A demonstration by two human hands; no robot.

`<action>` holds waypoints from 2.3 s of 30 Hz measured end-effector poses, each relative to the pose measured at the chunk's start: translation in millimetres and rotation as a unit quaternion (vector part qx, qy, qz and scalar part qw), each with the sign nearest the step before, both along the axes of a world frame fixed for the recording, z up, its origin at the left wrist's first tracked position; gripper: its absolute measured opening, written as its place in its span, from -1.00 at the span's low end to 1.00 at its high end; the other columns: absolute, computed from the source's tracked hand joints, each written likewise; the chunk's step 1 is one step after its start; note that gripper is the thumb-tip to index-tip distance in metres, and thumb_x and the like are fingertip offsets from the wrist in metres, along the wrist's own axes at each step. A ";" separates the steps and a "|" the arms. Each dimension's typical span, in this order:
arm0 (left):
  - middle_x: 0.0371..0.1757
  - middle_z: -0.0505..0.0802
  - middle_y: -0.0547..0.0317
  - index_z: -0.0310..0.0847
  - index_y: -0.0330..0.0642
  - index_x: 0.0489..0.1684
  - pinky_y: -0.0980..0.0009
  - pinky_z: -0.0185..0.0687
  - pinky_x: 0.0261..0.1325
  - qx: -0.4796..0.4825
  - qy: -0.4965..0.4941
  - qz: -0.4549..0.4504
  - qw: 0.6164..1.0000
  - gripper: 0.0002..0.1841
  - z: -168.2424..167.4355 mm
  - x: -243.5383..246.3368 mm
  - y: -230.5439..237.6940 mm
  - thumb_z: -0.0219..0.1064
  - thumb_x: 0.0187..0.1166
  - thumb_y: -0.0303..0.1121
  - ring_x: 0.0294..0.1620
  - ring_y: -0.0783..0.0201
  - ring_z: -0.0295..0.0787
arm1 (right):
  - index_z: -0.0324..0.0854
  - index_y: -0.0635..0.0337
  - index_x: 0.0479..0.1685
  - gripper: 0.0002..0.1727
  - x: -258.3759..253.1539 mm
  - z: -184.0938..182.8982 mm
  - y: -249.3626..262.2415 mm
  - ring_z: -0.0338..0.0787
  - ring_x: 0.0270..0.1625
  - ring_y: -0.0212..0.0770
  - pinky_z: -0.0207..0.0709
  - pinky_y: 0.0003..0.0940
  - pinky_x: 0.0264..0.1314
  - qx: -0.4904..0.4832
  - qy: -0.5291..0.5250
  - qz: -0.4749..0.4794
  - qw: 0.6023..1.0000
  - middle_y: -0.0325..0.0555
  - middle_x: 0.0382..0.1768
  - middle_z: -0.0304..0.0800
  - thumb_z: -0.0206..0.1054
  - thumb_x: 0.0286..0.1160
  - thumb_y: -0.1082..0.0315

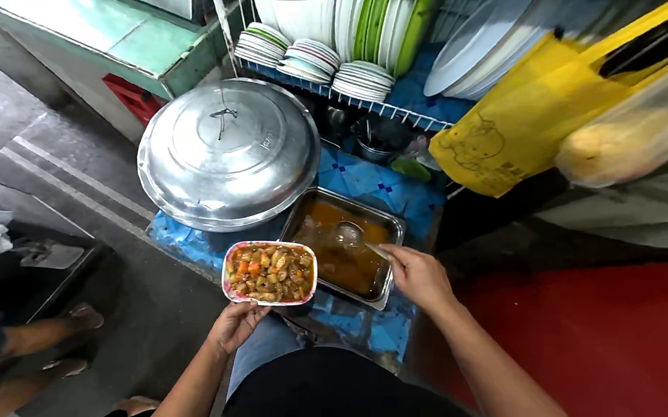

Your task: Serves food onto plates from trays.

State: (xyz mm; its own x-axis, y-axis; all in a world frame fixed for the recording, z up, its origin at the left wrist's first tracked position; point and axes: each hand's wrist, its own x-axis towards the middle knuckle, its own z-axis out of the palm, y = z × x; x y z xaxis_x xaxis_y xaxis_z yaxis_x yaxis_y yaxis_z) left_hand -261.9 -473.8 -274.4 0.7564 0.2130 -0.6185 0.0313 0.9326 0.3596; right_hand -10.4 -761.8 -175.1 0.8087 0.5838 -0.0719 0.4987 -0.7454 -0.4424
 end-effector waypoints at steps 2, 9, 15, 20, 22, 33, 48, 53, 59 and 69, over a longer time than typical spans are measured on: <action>-0.10 0.90 -0.22 0.52 -0.38 -0.01 0.15 0.84 0.20 0.008 -0.004 0.020 1.000 -0.74 0.0 -6.6 5.2 0.17 0.36 -0.67 -0.06 0.01 0.93 | 0.73 0.09 0.39 -0.61 8.2 -16.7 -12.1 0.86 0.09 0.34 0.62 0.42 0.09 -0.092 0.042 -0.057 0.993 0.21 0.13 0.86 0.16 0.70 0.47; -0.11 0.90 -0.20 0.56 -0.38 -0.09 0.25 0.86 0.14 0.044 0.022 0.084 0.995 -0.79 2.9 -26.5 22.0 0.09 0.41 -0.62 -0.08 0.06 0.94 | 0.68 0.09 0.47 -0.57 -0.5 -89.7 -23.3 0.86 0.14 0.35 0.64 0.39 0.14 -0.061 0.045 -0.086 0.993 0.21 0.25 0.83 0.14 0.71 0.48; -0.12 0.90 -0.24 0.58 -0.41 -0.09 0.23 0.87 0.13 0.031 0.019 0.130 0.991 -0.77 0.2 -43.3 31.0 0.21 0.29 -0.65 -0.10 0.03 0.95 | 0.67 -0.07 0.50 -0.53 -15.1 -100.3 -27.6 0.88 0.05 0.25 0.67 0.30 0.07 -0.090 0.066 0.011 0.994 0.14 0.16 0.86 0.10 0.70 0.45; -0.12 0.91 -0.22 0.58 -0.40 -0.10 0.25 0.88 0.11 0.025 0.031 0.147 0.988 -0.79 -7.2 -51.0 28.1 0.17 0.34 -0.64 -0.12 0.05 0.95 | 0.63 0.06 0.53 -0.53 -56.3 -87.2 -11.6 0.87 0.14 0.23 0.67 0.25 0.19 -0.107 0.128 0.008 0.986 0.17 0.20 0.84 0.01 0.76 0.37; -0.16 0.90 -0.21 0.58 -0.40 -0.14 0.26 0.88 0.09 0.018 0.043 0.153 0.987 -0.80 -9.8 -50.0 25.5 0.12 0.36 -0.65 -0.15 0.06 0.95 | 0.58 0.05 0.58 -0.53 -64.7 -76.3 13.2 0.84 0.21 0.22 0.64 0.22 0.26 -0.147 0.165 -0.004 0.975 0.17 0.25 0.81 -0.02 0.79 0.33; -0.12 0.90 -0.21 0.53 -0.39 -0.06 0.24 0.87 0.13 0.005 0.049 0.137 0.989 -0.77 -10.4 -55.8 20.9 0.06 0.41 -0.67 -0.11 0.05 0.94 | 0.60 -0.03 0.55 -0.53 -55.1 -68.5 108.5 0.82 0.28 0.17 0.62 0.20 0.29 -0.162 0.167 0.055 0.971 0.10 0.28 0.81 -0.01 0.78 0.37; -0.04 0.88 -0.21 0.44 -0.35 0.11 0.17 0.83 0.19 0.008 0.061 0.093 0.994 -0.73 -22.3 -56.3 13.4 0.05 0.49 -0.67 -0.03 0.02 0.92 | 0.72 0.26 0.32 -0.63 -33.4 -110.2 84.0 0.83 0.09 -0.20 0.64 -0.26 0.27 0.113 0.297 0.004 0.948 0.05 0.15 0.86 0.09 0.73 0.44; 0.01 0.88 -0.23 0.45 -0.36 0.14 0.15 0.82 0.22 -0.002 0.039 0.063 0.997 -0.70 -23.5 -40.0 13.3 0.08 0.48 -0.68 0.01 0.00 0.91 | 0.76 0.21 0.27 -0.64 -28.3 -108.5 73.8 0.79 -0.16 -0.41 0.65 -0.44 0.02 0.195 0.268 -0.011 0.944 -0.08 0.05 0.89 0.10 0.69 0.45; 0.04 0.87 -0.20 0.44 -0.33 0.17 0.13 0.81 0.23 -0.008 0.016 0.020 1.000 -0.69 -22.0 -13.5 7.9 0.08 0.49 -0.70 0.03 -0.01 0.90 | 0.76 0.16 0.30 -0.65 -21.5 -58.9 68.5 0.85 0.14 -0.34 0.69 -0.32 0.28 0.186 0.205 0.001 0.961 -0.11 0.17 0.90 0.13 0.73 0.43; 0.06 0.85 -0.14 0.38 -0.30 0.25 0.11 0.78 0.25 -0.004 -0.012 -0.028 1.000 -0.66 -1.7 23.4 -15.6 0.07 0.52 -0.70 0.06 0.02 0.88 | 0.81 0.01 0.28 -0.57 -65.1 2.9 92.3 0.93 -0.21 0.00 0.78 0.07 -0.20 0.092 -0.005 0.187 0.978 -0.03 -0.09 0.93 0.14 0.56 0.45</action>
State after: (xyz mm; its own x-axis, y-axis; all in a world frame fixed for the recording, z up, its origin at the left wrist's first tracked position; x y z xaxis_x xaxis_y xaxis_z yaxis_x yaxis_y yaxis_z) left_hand -238.6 -489.4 -276.1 0.7815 0.1639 -0.6020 0.0758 0.9328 0.3525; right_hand -75.5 -669.5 -172.1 0.5366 0.8410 0.0683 0.7257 -0.4187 -0.5459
